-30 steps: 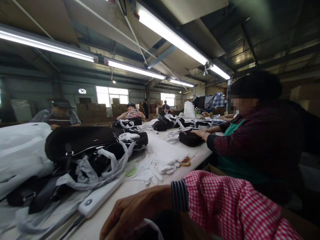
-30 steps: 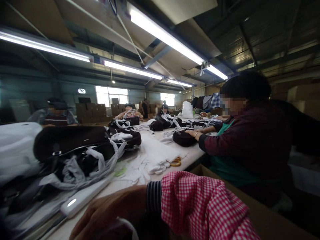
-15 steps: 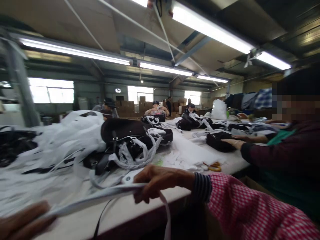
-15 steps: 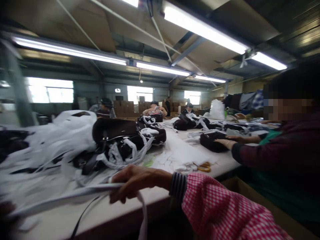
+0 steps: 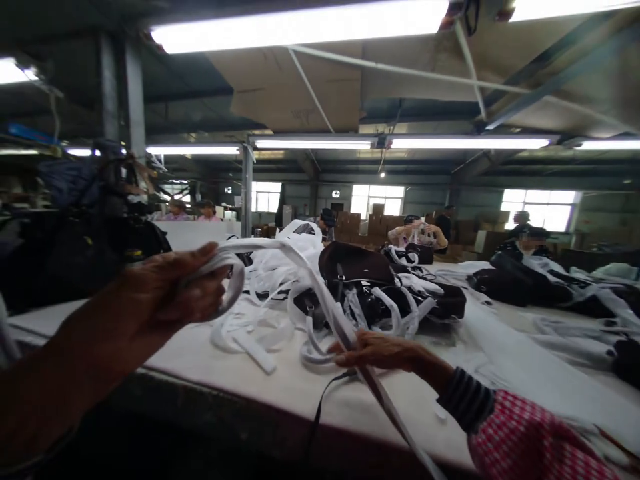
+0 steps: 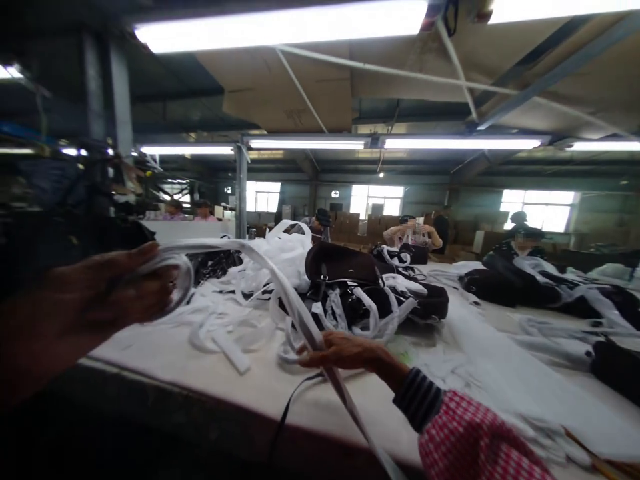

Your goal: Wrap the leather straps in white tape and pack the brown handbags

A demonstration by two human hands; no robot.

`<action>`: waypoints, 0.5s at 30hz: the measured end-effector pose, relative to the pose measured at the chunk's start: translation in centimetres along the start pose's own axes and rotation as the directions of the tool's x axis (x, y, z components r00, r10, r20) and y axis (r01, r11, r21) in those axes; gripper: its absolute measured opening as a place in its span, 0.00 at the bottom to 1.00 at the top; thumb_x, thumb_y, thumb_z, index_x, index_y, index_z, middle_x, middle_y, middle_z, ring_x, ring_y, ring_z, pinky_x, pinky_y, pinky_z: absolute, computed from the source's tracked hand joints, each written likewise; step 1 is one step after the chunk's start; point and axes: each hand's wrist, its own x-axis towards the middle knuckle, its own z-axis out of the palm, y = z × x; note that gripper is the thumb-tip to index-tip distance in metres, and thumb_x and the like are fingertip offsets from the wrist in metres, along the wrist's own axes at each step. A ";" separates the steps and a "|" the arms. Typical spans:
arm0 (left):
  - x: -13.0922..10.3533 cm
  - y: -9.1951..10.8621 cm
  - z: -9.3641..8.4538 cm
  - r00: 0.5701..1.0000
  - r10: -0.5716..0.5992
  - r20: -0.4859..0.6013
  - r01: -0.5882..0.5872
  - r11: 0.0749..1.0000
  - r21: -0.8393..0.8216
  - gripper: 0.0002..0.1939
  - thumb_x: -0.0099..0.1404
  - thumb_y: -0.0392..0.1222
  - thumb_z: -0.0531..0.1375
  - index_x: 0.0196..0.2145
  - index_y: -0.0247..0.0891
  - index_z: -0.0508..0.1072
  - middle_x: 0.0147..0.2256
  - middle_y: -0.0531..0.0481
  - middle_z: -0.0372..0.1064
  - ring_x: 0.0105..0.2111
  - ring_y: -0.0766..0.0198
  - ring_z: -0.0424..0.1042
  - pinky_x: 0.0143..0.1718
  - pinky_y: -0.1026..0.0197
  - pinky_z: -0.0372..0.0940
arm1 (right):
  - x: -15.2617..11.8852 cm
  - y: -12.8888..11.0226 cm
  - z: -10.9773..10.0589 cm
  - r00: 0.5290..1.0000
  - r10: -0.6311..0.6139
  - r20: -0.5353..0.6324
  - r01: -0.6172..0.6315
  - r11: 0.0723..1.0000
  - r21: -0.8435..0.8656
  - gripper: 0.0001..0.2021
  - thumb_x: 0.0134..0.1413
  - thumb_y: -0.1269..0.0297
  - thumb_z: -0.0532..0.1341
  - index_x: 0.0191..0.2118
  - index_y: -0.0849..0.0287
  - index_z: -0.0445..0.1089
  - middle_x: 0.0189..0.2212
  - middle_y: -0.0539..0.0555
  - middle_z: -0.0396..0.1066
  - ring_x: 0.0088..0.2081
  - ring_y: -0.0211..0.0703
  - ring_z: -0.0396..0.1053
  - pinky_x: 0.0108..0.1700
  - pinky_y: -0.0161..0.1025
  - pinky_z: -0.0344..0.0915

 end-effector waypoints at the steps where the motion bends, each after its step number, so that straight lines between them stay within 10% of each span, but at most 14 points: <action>1: -0.1 -0.2 0.9 0.998 -0.037 0.046 0.036 0.999 0.015 0.16 0.65 0.38 0.64 0.21 0.35 0.66 0.17 0.56 0.55 0.17 0.74 0.47 0.18 0.69 0.54 | 1.1 -1.2 0.6 0.989 -0.076 -0.126 0.072 0.997 -0.033 0.25 0.51 0.48 0.73 0.50 0.59 0.78 0.44 0.56 0.76 0.43 0.49 0.72 0.44 0.42 0.69; 3: -0.2 -1.0 2.5 0.990 -0.086 0.109 0.084 0.996 0.025 0.15 0.64 0.41 0.65 0.23 0.33 0.70 0.17 0.56 0.54 0.17 0.75 0.46 0.17 0.71 0.53 | 2.9 -4.0 1.8 0.885 -0.256 -0.390 0.239 0.967 -0.093 0.34 0.50 0.50 0.74 0.61 0.55 0.69 0.53 0.58 0.71 0.48 0.52 0.71 0.46 0.45 0.70; 5: -0.2 -1.7 3.8 0.988 -0.093 0.121 0.096 0.995 -0.018 0.15 0.62 0.43 0.67 0.24 0.33 0.71 0.17 0.58 0.52 0.16 0.77 0.43 0.16 0.72 0.50 | 4.1 -6.8 2.6 0.672 -0.443 -0.594 0.343 0.897 -0.281 0.42 0.50 0.52 0.74 0.68 0.54 0.59 0.59 0.61 0.67 0.52 0.55 0.69 0.50 0.50 0.70; 7: -0.1 -2.4 4.8 0.989 -0.100 0.112 0.108 0.992 -0.068 0.17 0.59 0.45 0.69 0.22 0.34 0.69 0.16 0.59 0.51 0.16 0.77 0.41 0.15 0.72 0.48 | 4.8 -9.1 3.0 0.402 -0.633 -0.661 0.290 0.773 -0.564 0.43 0.53 0.54 0.73 0.70 0.55 0.56 0.61 0.63 0.64 0.56 0.58 0.66 0.57 0.54 0.66; 9: 0.0 -2.7 5.6 0.988 -0.109 0.112 0.119 0.989 -0.084 0.19 0.57 0.46 0.71 0.21 0.34 0.68 0.15 0.58 0.52 0.15 0.77 0.42 0.14 0.72 0.49 | 5.1 -10.7 3.1 0.250 -0.765 -0.594 0.169 0.638 -0.751 0.35 0.58 0.57 0.69 0.68 0.55 0.60 0.62 0.63 0.65 0.59 0.58 0.62 0.61 0.55 0.61; 11: 0.0 -2.8 6.1 0.989 -0.101 0.105 0.110 0.990 -0.082 0.19 0.58 0.47 0.71 0.21 0.34 0.68 0.15 0.58 0.52 0.15 0.76 0.43 0.15 0.71 0.51 | 5.2 -11.5 3.3 0.294 -0.796 -0.528 0.178 0.589 -0.788 0.19 0.64 0.59 0.64 0.59 0.56 0.69 0.54 0.59 0.71 0.55 0.54 0.66 0.57 0.49 0.63; 15: 0.9 -2.6 5.8 0.996 -0.082 0.045 0.087 0.989 -0.116 0.16 0.62 0.43 0.68 0.23 0.34 0.68 0.16 0.58 0.52 0.15 0.76 0.42 0.14 0.72 0.48 | 5.2 -11.2 4.5 0.582 -0.611 -0.536 0.473 0.791 -0.388 0.13 0.69 0.56 0.60 0.36 0.60 0.72 0.27 0.49 0.68 0.31 0.40 0.66 0.37 0.36 0.62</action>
